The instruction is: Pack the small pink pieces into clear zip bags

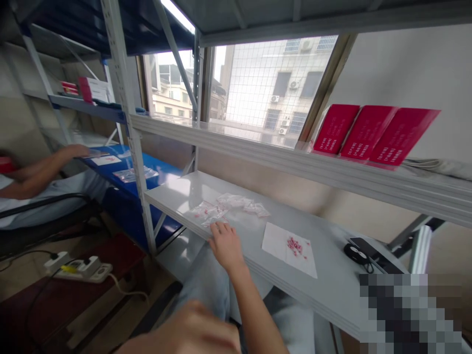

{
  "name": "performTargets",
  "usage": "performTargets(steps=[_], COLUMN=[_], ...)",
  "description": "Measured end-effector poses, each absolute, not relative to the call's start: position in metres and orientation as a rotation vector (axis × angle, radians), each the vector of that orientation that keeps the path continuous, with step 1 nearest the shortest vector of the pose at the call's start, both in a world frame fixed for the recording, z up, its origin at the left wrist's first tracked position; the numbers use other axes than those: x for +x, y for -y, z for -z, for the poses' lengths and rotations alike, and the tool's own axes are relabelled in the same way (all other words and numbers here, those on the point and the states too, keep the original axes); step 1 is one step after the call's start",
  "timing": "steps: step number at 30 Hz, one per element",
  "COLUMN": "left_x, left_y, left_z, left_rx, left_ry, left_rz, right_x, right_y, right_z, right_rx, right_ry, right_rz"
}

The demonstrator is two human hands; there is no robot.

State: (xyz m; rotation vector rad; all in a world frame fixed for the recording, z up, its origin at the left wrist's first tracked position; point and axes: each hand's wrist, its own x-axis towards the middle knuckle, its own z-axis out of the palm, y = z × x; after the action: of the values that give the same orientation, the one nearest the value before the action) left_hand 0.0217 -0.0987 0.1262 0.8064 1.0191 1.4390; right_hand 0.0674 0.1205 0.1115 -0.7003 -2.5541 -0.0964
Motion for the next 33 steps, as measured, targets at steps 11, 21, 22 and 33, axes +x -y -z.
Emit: performTargets(steps=[11, 21, 22, 33], left_x=[-0.043, 0.005, 0.004, 0.017], left_y=[-0.020, -0.050, -0.047, -0.015], left_z=[-0.078, -0.060, -0.060, -0.051], left_rx=[0.148, 0.152, 0.180, 0.888], left_ry=[-0.886, -0.655, -0.692, -1.025], left_rz=[-1.560, -1.806, -1.789, -1.335], right_x=[0.097, 0.142, 0.147, 0.205], right_y=[-0.106, -0.083, -0.083, -0.057], right_z=[-0.084, -0.094, -0.096, -0.087], right_rx=[-0.596, -0.438, -0.503, -1.043], right_ry=[2.400, 2.447, 2.365, 1.786], right_rz=[0.308, -0.158, -0.240, -1.354])
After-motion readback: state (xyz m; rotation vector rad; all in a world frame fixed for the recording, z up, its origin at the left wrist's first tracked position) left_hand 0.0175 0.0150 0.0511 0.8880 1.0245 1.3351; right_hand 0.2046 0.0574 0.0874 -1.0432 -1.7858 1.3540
